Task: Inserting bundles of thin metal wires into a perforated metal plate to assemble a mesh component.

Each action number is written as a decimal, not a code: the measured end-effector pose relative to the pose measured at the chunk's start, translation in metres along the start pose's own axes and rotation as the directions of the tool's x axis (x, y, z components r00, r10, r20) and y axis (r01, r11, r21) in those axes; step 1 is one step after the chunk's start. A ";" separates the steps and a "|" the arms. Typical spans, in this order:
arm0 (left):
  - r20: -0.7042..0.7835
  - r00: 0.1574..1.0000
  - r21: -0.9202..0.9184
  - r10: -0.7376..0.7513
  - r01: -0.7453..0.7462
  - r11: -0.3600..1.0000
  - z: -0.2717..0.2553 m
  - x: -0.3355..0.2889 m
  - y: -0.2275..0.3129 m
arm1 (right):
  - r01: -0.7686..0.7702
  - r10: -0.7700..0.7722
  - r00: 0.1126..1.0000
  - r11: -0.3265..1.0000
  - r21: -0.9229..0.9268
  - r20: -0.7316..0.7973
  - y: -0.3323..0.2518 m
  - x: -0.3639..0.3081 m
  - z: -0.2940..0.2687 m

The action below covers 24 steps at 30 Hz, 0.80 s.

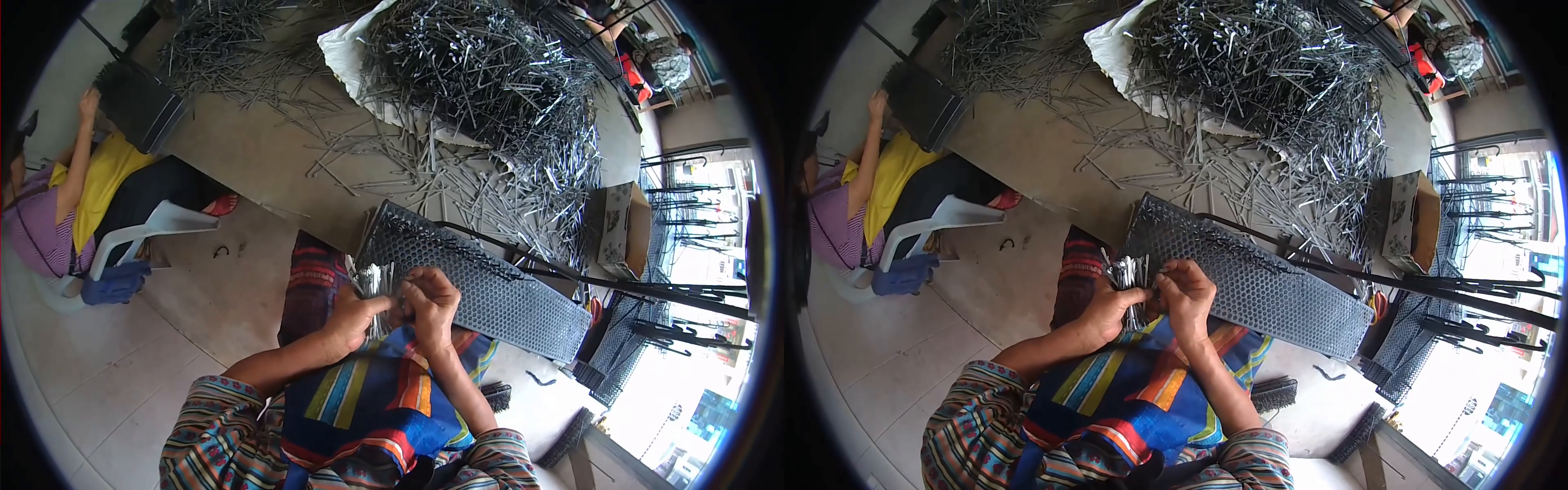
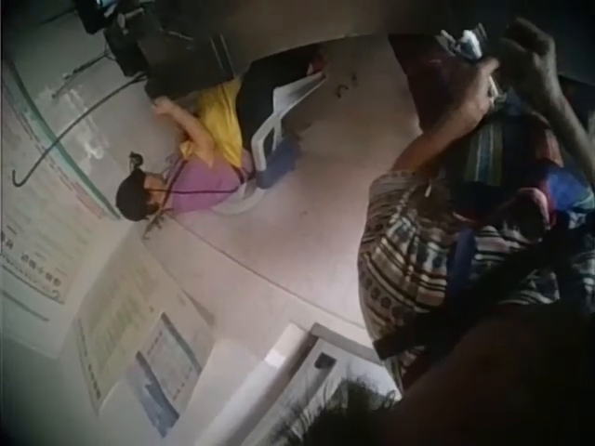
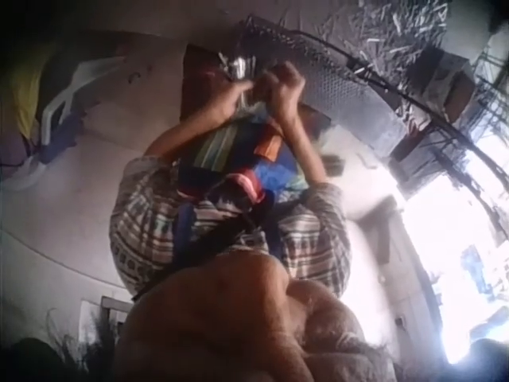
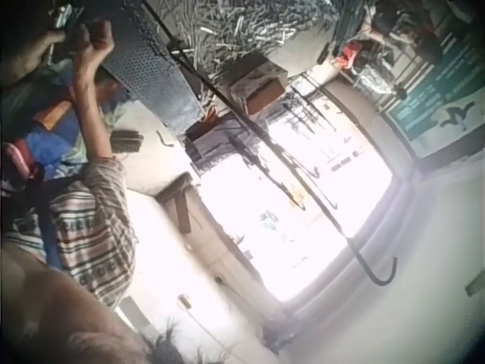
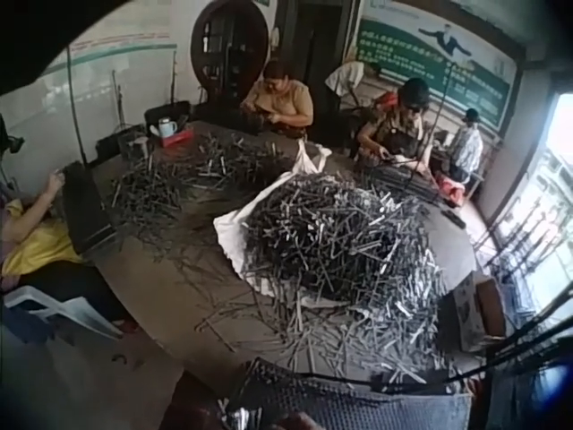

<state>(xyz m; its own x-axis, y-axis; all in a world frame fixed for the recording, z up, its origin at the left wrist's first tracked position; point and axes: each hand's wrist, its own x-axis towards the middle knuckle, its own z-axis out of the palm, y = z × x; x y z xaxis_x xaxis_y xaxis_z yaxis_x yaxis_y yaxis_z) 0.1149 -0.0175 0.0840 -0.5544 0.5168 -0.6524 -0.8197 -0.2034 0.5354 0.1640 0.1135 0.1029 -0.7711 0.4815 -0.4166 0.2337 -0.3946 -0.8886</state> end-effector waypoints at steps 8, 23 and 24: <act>0.047 0.996 -0.101 -0.071 0.076 0.992 -0.002 -0.003 -0.001 | 0.062 -0.059 0.995 0.997 -0.035 0.083 -0.003 -0.003 -0.011; -0.152 0.986 -0.299 -0.069 0.021 0.954 -0.015 -0.007 0.013 | 0.174 -0.162 0.983 0.972 0.160 -0.087 -0.001 0.000 -0.041; -0.147 0.987 -0.285 -0.069 0.025 0.958 -0.018 -0.004 0.012 | 0.173 -0.160 0.983 0.972 0.160 -0.087 -0.004 0.000 -0.040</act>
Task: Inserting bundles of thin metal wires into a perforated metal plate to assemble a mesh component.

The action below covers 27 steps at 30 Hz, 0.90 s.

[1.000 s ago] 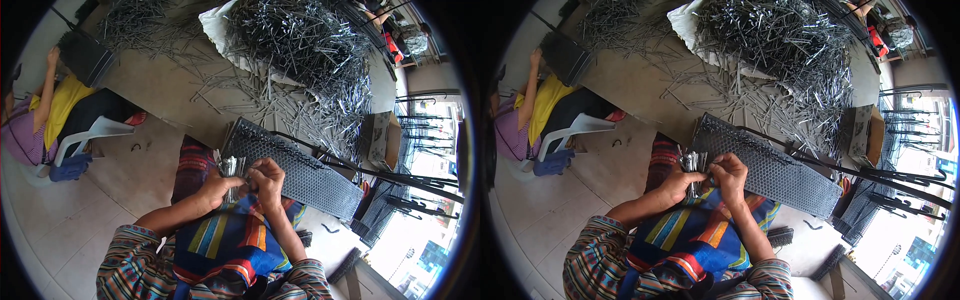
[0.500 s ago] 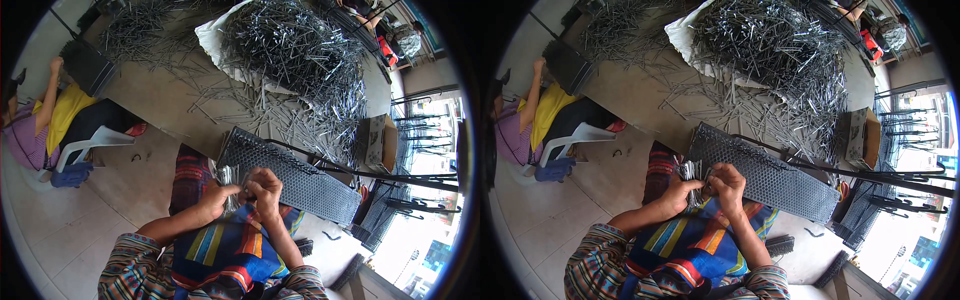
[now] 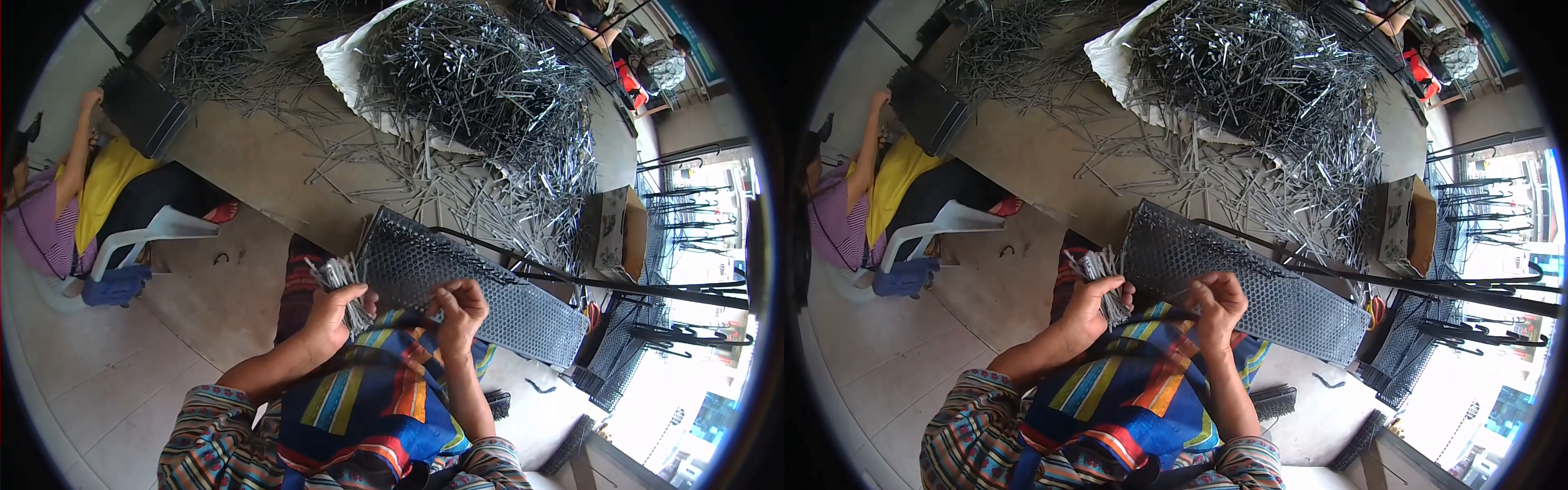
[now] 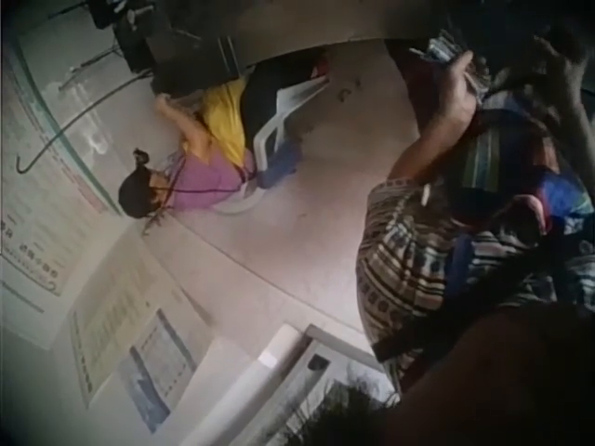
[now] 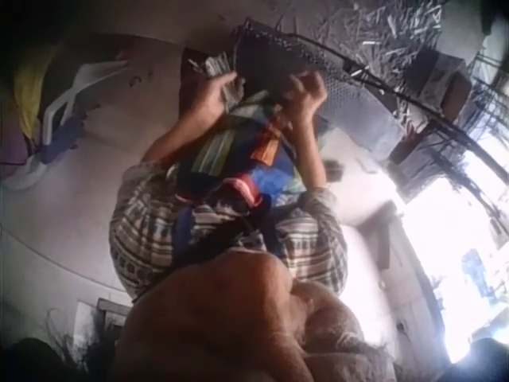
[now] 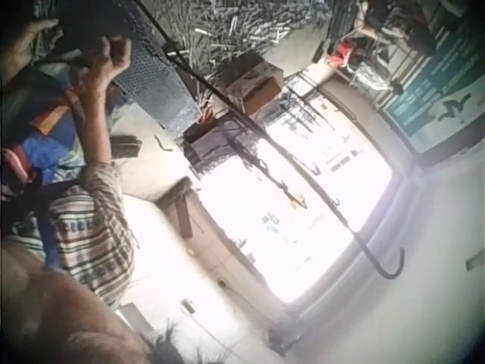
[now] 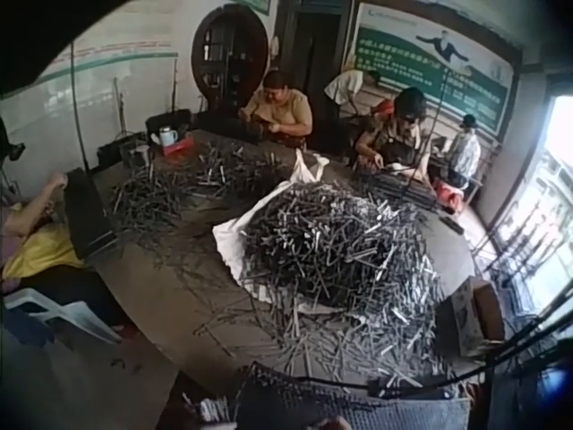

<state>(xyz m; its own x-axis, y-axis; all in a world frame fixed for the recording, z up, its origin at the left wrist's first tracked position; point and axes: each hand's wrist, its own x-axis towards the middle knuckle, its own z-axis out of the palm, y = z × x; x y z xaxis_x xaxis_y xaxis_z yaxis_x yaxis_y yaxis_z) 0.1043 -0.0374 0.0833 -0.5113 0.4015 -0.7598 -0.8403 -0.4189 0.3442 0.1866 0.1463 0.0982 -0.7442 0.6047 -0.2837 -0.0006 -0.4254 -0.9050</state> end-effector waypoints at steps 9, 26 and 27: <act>0.138 0.987 0.185 -0.086 0.060 0.981 0.021 0.006 -0.019 | 0.532 -0.580 0.801 0.574 -0.622 0.149 -0.009 0.052 0.030; 0.154 0.986 0.136 -0.067 0.046 0.990 0.021 0.017 -0.017 | 0.609 -0.670 0.704 0.400 -0.684 0.235 -0.004 0.055 0.038; 0.158 0.986 0.126 -0.060 0.040 0.991 0.021 0.017 -0.016 | 0.610 -0.668 0.705 0.402 -0.683 0.236 -0.006 0.055 0.039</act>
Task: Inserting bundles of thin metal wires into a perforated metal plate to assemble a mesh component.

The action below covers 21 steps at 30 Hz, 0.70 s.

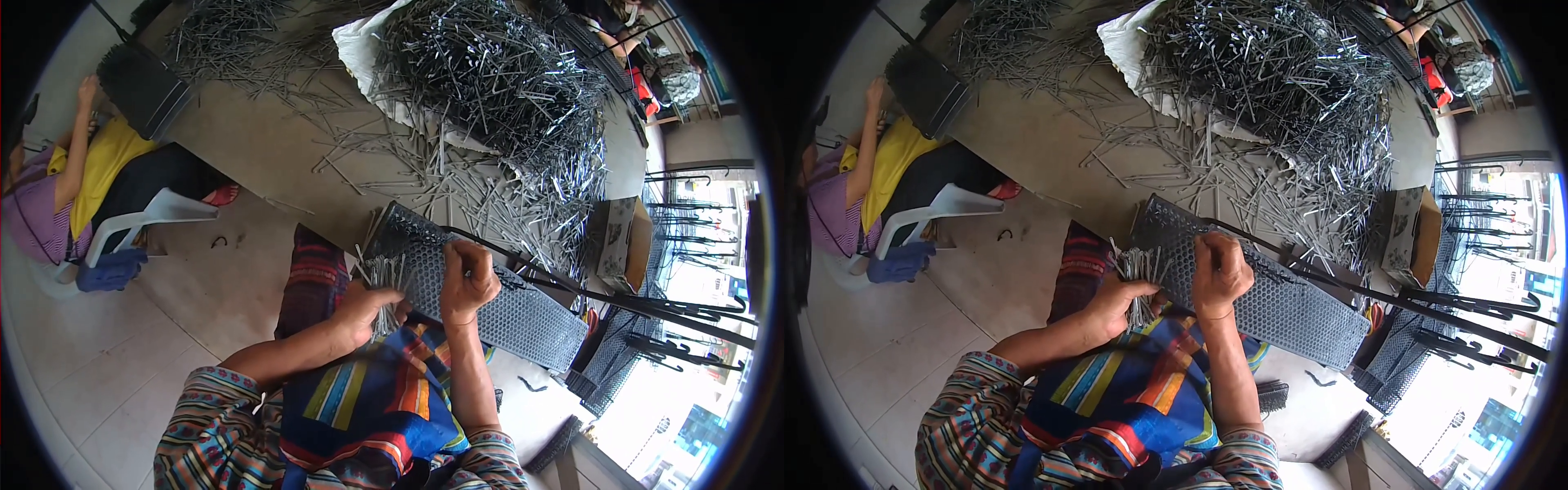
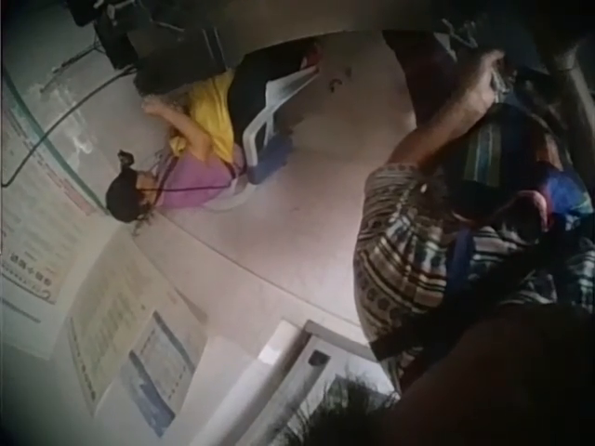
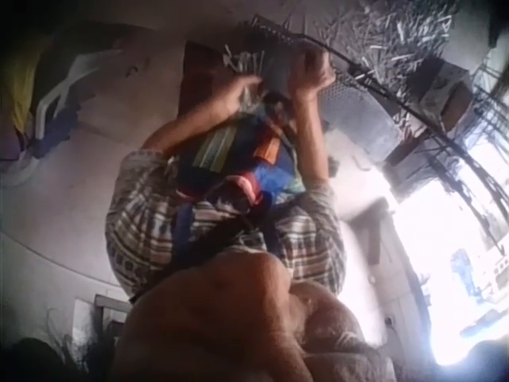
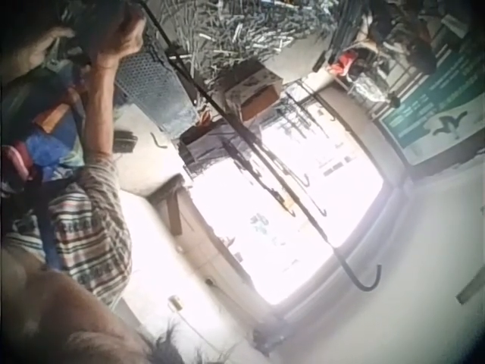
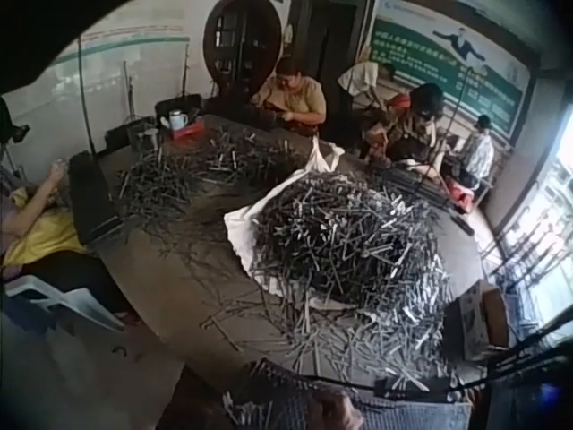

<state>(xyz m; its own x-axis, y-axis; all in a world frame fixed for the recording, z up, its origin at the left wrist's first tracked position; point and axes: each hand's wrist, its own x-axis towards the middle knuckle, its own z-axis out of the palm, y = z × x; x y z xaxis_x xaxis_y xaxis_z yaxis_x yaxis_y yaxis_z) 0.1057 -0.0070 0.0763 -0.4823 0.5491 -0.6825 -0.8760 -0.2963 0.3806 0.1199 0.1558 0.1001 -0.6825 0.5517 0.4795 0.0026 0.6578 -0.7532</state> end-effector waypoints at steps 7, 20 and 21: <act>-0.002 1.000 -0.002 -0.027 0.027 1.000 -0.003 0.001 -0.002 | 0.011 -0.010 0.999 1.000 -0.014 0.036 0.003 -0.002 0.003; 0.083 0.992 -0.068 -0.098 0.103 0.992 -0.002 0.003 0.008 | 0.177 -0.139 0.975 0.957 -0.230 0.174 -0.005 -0.001 0.001; 0.125 0.983 -0.080 -0.138 0.148 0.986 -0.004 0.004 0.010 | 0.179 -0.141 0.974 0.957 -0.227 0.176 -0.008 -0.001 -0.005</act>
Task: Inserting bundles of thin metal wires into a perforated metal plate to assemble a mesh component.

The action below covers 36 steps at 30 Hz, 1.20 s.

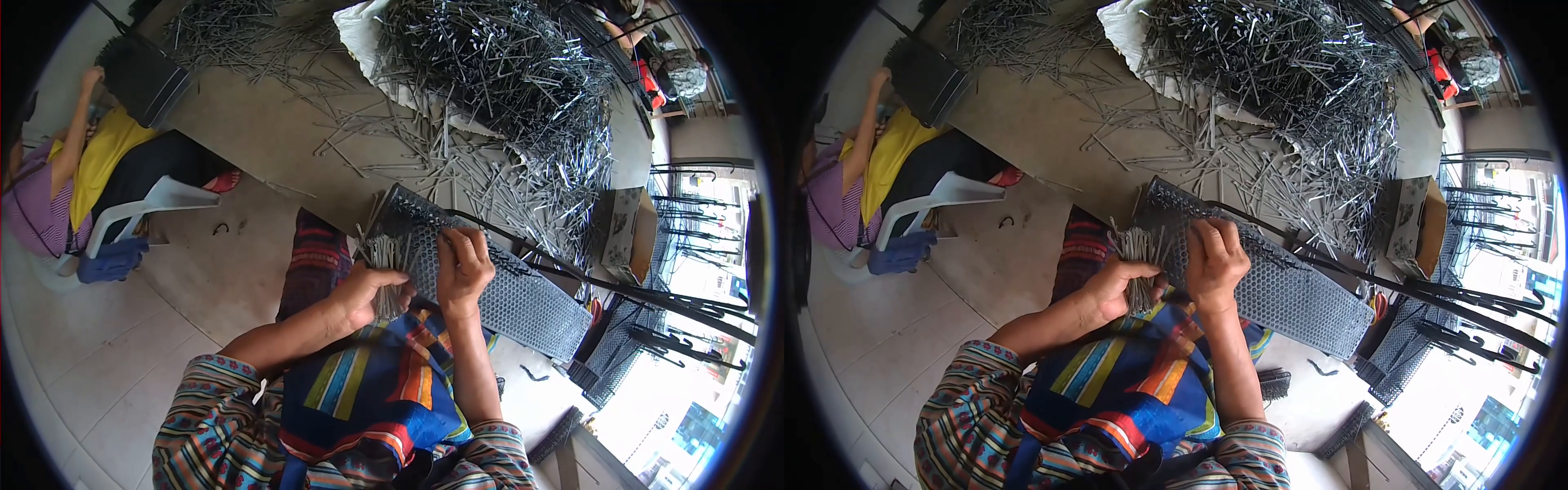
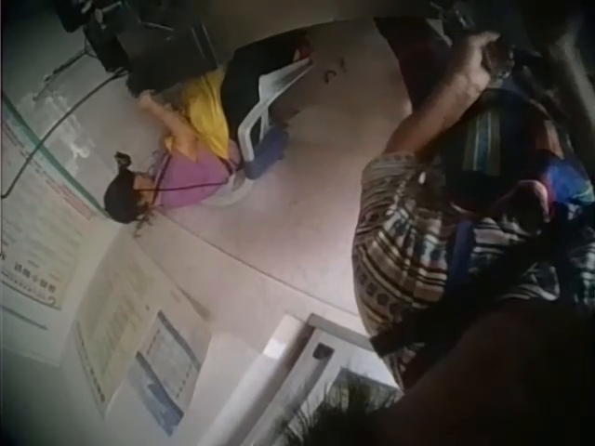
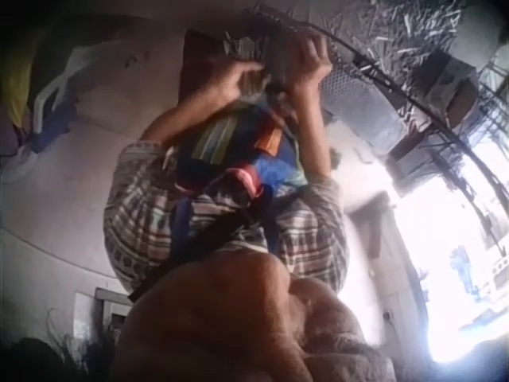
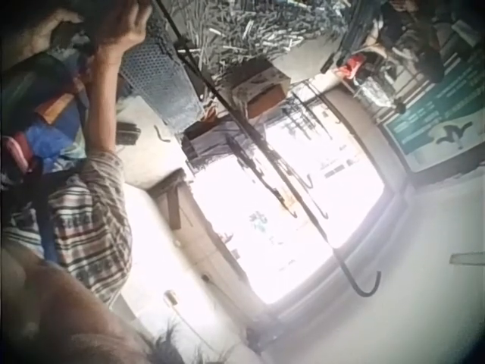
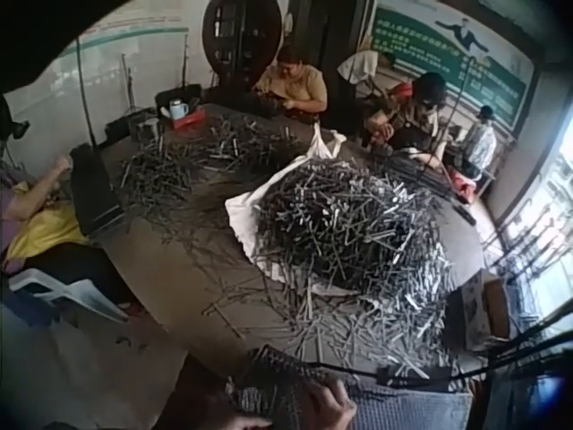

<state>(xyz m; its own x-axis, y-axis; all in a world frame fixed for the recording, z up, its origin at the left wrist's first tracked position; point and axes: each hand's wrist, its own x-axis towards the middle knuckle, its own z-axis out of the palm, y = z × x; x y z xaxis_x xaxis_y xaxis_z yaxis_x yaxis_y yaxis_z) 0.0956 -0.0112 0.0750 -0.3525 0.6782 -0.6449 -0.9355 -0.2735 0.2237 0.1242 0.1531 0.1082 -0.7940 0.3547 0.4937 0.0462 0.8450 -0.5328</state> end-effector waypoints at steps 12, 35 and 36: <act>0.001 0.999 0.038 -0.034 0.034 0.999 -0.002 -0.006 0.002 | -0.251 0.220 0.957 0.955 0.157 0.187 -0.010 -0.007 -0.006; -0.111 0.993 0.042 0.036 -0.032 0.999 0.010 -0.008 0.002 | -0.580 0.649 0.702 0.281 0.764 0.294 0.000 -0.039 -0.018; -0.129 0.989 0.081 0.078 -0.068 0.994 0.010 -0.009 0.004 | -0.526 0.668 0.725 0.380 0.761 0.168 0.001 -0.036 -0.019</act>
<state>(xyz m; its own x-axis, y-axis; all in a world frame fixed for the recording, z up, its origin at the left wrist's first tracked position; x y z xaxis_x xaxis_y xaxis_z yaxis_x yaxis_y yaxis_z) 0.0951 -0.0119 0.0889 -0.4180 0.5612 -0.7144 -0.9085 -0.2627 0.3251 0.1639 0.1483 0.1030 -0.6469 0.7542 -0.1133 -0.0262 -0.1704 -0.9850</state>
